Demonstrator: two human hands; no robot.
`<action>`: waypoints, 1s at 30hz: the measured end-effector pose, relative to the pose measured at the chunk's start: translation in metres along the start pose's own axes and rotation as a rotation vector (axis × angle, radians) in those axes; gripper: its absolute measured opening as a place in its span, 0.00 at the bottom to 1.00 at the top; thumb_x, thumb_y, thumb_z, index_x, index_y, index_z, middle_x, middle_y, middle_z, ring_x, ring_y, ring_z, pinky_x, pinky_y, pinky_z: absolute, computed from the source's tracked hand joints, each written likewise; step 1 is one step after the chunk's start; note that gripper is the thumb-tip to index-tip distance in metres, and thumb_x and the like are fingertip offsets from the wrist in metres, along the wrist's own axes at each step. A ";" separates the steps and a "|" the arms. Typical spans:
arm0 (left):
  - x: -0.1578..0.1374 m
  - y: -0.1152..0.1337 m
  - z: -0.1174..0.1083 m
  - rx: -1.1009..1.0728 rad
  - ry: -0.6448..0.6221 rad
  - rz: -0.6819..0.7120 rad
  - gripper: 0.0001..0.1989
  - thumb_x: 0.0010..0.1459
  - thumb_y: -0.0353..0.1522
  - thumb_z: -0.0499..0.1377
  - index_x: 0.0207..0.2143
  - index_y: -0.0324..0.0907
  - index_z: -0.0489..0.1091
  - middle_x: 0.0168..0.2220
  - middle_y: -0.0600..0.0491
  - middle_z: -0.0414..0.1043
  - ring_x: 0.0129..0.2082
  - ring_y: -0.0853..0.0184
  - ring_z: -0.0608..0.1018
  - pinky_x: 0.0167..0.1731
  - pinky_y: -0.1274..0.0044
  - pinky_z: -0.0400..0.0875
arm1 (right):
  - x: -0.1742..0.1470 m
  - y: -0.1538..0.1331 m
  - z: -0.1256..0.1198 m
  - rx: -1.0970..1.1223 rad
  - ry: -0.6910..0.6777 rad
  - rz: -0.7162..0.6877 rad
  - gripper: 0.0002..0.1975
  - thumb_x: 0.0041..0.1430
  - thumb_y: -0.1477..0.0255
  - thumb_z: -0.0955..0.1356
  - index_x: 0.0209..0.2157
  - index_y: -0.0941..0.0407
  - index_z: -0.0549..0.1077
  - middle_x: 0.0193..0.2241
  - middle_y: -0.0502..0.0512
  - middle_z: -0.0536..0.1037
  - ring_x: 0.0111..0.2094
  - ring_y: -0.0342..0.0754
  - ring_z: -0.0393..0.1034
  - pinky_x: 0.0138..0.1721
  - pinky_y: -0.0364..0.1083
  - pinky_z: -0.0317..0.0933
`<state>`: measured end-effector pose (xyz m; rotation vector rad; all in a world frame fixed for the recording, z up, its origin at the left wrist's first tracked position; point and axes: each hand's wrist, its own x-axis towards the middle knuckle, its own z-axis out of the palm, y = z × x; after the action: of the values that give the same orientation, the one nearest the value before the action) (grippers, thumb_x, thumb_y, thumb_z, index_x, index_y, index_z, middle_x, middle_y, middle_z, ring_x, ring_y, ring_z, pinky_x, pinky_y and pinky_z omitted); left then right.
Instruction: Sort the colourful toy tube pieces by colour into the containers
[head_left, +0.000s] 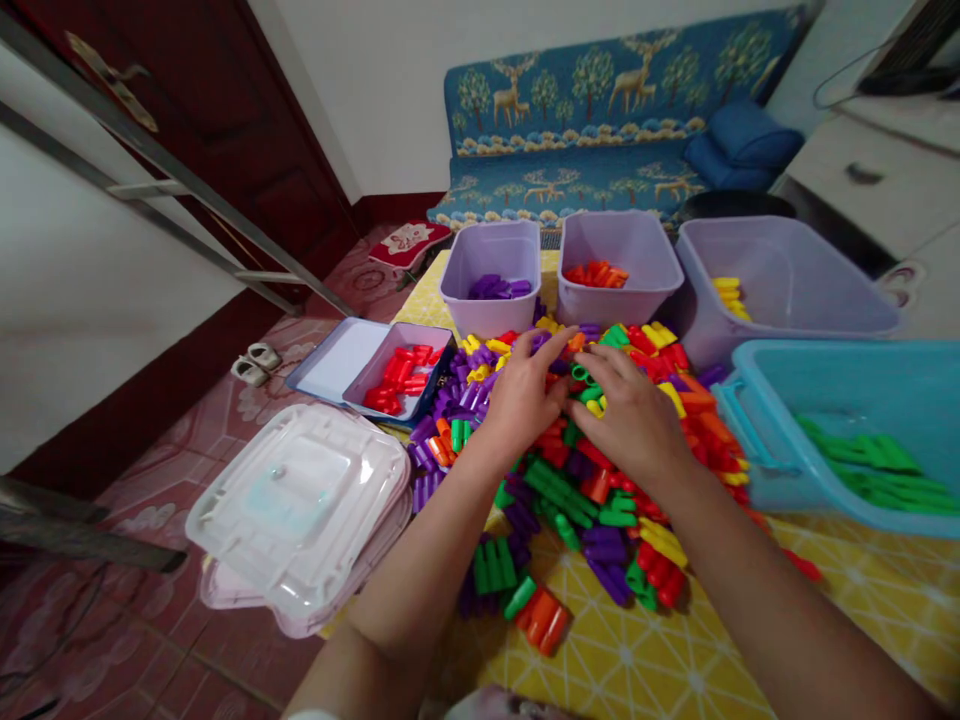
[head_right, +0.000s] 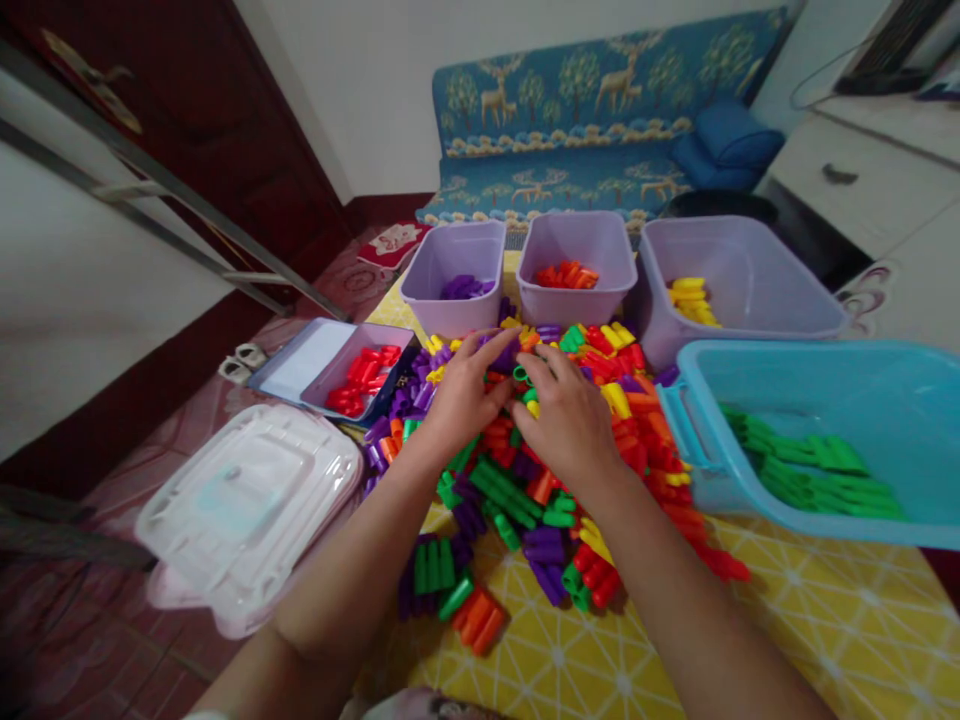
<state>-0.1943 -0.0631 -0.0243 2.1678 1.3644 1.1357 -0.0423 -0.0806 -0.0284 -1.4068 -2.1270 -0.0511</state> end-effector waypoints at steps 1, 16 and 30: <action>0.005 -0.003 0.004 -0.002 0.040 0.015 0.31 0.56 0.23 0.58 0.62 0.43 0.61 0.59 0.43 0.60 0.61 0.56 0.65 0.59 0.66 0.62 | 0.003 0.003 0.002 0.007 0.018 0.039 0.24 0.55 0.71 0.69 0.54 0.58 0.69 0.55 0.62 0.71 0.53 0.58 0.68 0.49 0.56 0.67; -0.005 -0.017 0.020 0.023 0.093 0.022 0.23 0.55 0.37 0.64 0.54 0.46 0.70 0.56 0.47 0.69 0.54 0.58 0.73 0.54 0.67 0.70 | -0.005 0.024 0.017 0.581 0.225 0.324 0.20 0.63 0.57 0.64 0.50 0.54 0.73 0.47 0.59 0.78 0.45 0.53 0.74 0.45 0.53 0.66; -0.007 -0.023 0.030 -0.118 0.467 0.010 0.13 0.59 0.23 0.56 0.43 0.42 0.74 0.51 0.47 0.71 0.53 0.63 0.72 0.54 0.67 0.68 | 0.023 0.020 0.011 0.121 0.043 0.070 0.27 0.58 0.76 0.64 0.60 0.59 0.65 0.60 0.63 0.66 0.61 0.58 0.58 0.62 0.59 0.54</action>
<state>-0.1866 -0.0545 -0.0609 1.8984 1.4165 1.7578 -0.0363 -0.0493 -0.0321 -1.3960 -2.0094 0.0727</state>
